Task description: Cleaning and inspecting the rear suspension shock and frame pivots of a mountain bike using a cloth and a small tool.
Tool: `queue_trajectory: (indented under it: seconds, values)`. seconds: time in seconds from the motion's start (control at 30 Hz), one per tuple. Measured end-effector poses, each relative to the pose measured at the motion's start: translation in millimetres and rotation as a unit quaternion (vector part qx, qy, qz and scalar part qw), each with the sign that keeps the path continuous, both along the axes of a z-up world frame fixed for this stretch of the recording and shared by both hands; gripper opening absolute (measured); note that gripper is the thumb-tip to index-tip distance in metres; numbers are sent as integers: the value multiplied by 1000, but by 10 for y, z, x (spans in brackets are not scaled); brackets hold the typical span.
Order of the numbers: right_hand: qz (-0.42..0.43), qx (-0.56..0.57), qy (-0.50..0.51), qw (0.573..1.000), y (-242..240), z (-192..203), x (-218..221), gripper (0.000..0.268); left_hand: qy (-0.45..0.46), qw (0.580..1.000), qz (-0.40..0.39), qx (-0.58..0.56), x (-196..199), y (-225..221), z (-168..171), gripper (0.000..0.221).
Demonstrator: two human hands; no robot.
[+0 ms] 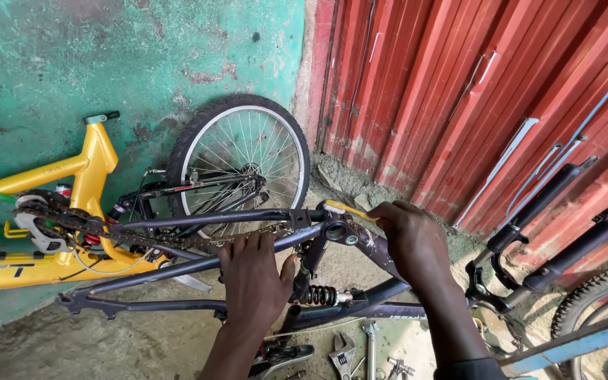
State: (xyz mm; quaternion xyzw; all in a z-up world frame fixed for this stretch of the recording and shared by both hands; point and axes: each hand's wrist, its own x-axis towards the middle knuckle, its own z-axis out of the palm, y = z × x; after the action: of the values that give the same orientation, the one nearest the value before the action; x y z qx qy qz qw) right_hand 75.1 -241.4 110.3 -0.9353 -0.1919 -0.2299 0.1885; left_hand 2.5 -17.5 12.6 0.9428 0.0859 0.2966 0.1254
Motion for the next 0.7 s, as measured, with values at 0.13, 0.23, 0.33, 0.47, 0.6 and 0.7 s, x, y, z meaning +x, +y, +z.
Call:
queue_trajectory:
  seconds: [0.13, 0.23, 0.33, 0.47, 0.6, 0.7]
  values:
    - [46, 1, 7, 999, 189, 39, -68, 14, -18, 1000, -4, 11, -8, -3, 4, 42]
    - [27, 27, 93, 995, 301, 48, -247, 24, -18, 1000, -2, 12, -32, 1, 15, 41]
    - [14, 1, -2, 1000, 291, -35, -183, 17, -27, 1000, -3, 12, -33, 1, 19, 41]
    - [32, 47, 5, 998, 388, 12, -283, 21, -13, 1000, -6, 0, -33, -2, 33, 43]
    - [-21, -18, 29, 999, 415, -117, -229, 18, -3, 1000, -5, 4, -13, 12, 20, 41]
    - [15, 11, -6, 1000, 386, -42, -248, 18, -18, 1000, -12, 1, -38, 28, 51, 39]
